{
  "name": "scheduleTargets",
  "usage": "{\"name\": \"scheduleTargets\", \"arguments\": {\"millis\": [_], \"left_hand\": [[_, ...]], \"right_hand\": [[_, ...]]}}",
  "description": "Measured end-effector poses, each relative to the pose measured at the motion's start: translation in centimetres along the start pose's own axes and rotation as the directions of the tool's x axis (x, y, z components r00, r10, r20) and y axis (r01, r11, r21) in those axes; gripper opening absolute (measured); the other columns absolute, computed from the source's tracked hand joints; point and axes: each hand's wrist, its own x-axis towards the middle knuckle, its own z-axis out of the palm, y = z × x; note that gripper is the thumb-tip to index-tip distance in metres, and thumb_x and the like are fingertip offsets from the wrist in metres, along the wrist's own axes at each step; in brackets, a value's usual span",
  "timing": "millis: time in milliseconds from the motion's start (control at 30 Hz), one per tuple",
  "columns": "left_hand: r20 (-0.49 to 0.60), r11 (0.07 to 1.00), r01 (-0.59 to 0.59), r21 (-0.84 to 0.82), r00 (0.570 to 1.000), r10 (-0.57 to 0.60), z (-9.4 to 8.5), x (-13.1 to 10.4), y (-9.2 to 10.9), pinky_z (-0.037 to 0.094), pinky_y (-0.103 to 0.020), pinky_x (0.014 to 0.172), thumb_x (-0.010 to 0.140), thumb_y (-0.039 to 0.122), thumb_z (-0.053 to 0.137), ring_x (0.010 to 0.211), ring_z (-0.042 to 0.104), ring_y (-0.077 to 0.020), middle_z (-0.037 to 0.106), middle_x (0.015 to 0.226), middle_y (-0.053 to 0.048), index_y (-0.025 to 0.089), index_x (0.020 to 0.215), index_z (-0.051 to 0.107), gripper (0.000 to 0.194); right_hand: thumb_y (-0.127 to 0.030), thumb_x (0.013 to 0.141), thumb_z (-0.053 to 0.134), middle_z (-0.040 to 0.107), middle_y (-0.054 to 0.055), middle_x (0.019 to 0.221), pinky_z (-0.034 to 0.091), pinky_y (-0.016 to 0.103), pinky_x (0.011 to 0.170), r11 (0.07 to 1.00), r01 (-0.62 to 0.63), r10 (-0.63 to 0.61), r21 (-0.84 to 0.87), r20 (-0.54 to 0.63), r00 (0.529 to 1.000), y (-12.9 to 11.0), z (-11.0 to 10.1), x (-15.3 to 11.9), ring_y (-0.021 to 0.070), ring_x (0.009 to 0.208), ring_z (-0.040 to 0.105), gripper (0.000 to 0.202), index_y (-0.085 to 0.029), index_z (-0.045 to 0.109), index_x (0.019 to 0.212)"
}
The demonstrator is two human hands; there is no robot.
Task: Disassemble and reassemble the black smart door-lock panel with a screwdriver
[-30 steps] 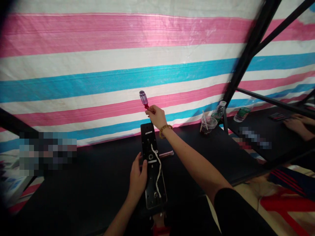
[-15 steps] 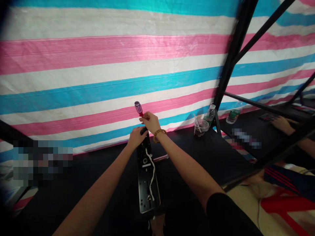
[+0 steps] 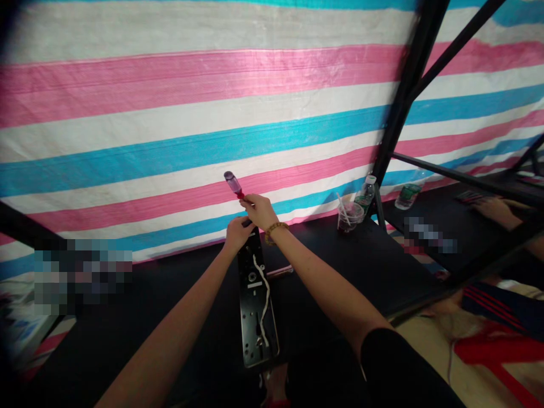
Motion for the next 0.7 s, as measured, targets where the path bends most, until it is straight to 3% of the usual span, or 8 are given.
{"name": "scheduleTargets", "arguments": {"millis": [133, 233, 333, 467, 567, 700], "left_hand": [[-0.024, 0.999, 0.026, -0.025, 0.999, -0.026, -0.1, 0.1, 0.0, 0.047, -0.033, 0.086, 0.089, 0.041, 0.063, 0.101, 0.066, -0.0257, 0.076, 0.104, -0.007, 0.026, 0.112, 0.077, 0.031], [-0.034, 0.998, 0.041, -0.044, 0.999, -0.042, -0.1, 0.0, 0.1, 0.049, -0.034, 0.088, 0.089, 0.041, 0.063, 0.104, 0.067, -0.0263, 0.078, 0.107, -0.005, 0.028, 0.111, 0.078, 0.030], [-0.039, 0.997, 0.055, -0.062, 0.998, -0.058, -0.1, 0.0, 0.2, 0.051, -0.034, 0.088, 0.088, 0.041, 0.064, 0.105, 0.068, -0.0268, 0.078, 0.107, -0.004, 0.029, 0.110, 0.078, 0.029], [-0.037, 0.994, 0.071, -0.085, 0.997, -0.074, -0.4, 0.1, 0.2, 0.052, -0.034, 0.089, 0.087, 0.039, 0.066, 0.106, 0.070, -0.0265, 0.079, 0.107, -0.003, 0.029, 0.107, 0.079, 0.026], [-0.029, 0.992, 0.080, -0.101, 0.996, -0.083, -0.5, 0.2, 0.2, 0.053, -0.034, 0.089, 0.085, 0.038, 0.067, 0.105, 0.070, -0.0260, 0.080, 0.105, -0.002, 0.029, 0.104, 0.079, 0.024], [-0.026, 0.989, 0.094, -0.117, 0.995, -0.098, -0.6, 0.3, 0.2, 0.053, -0.033, 0.088, 0.085, 0.036, 0.067, 0.103, 0.071, -0.0260, 0.080, 0.102, -0.002, 0.027, 0.102, 0.079, 0.023]], "right_hand": [[-0.016, 0.094, 0.045, 0.072, 0.004, 0.089, 0.055, 0.028, 0.075, 1.000, -0.003, 0.002, 0.031, 0.015, 1.000, -0.1, -0.2, -0.2, 0.0161, 0.082, 0.069, 0.019, -0.019, 0.063, 0.097], [-0.024, 0.092, 0.055, 0.070, 0.001, 0.084, 0.055, 0.027, 0.070, 1.000, -0.022, 0.023, 0.018, -0.044, 0.999, -0.1, -0.4, -0.3, 0.0161, 0.078, 0.069, 0.007, -0.021, 0.060, 0.097], [-0.029, 0.086, 0.066, 0.069, -0.002, 0.077, 0.054, 0.027, 0.068, 0.998, -0.049, 0.052, 0.037, -0.076, 0.996, 0.3, -0.4, -0.2, 0.0154, 0.072, 0.068, 0.009, -0.023, 0.059, 0.089], [-0.027, 0.087, 0.063, 0.070, -0.001, 0.075, 0.055, 0.029, 0.069, 0.993, -0.082, 0.082, 0.083, 0.000, 0.997, 1.0, -0.5, 0.2, 0.0158, 0.068, 0.066, 0.007, -0.021, 0.064, 0.084], [-0.019, 0.090, 0.053, 0.072, 0.004, 0.086, 0.055, 0.031, 0.075, 0.995, -0.052, 0.046, 0.089, 0.069, 0.997, 1.0, -0.6, 0.4, 0.0179, 0.081, 0.069, 0.015, -0.019, 0.068, 0.091], [-0.016, 0.090, 0.051, 0.070, 0.005, 0.096, 0.054, 0.031, 0.080, 0.999, 0.013, -0.014, 0.032, 0.031, 0.999, 0.2, -0.6, 0.3, 0.0166, 0.085, 0.066, 0.020, -0.020, 0.068, 0.100]]}}
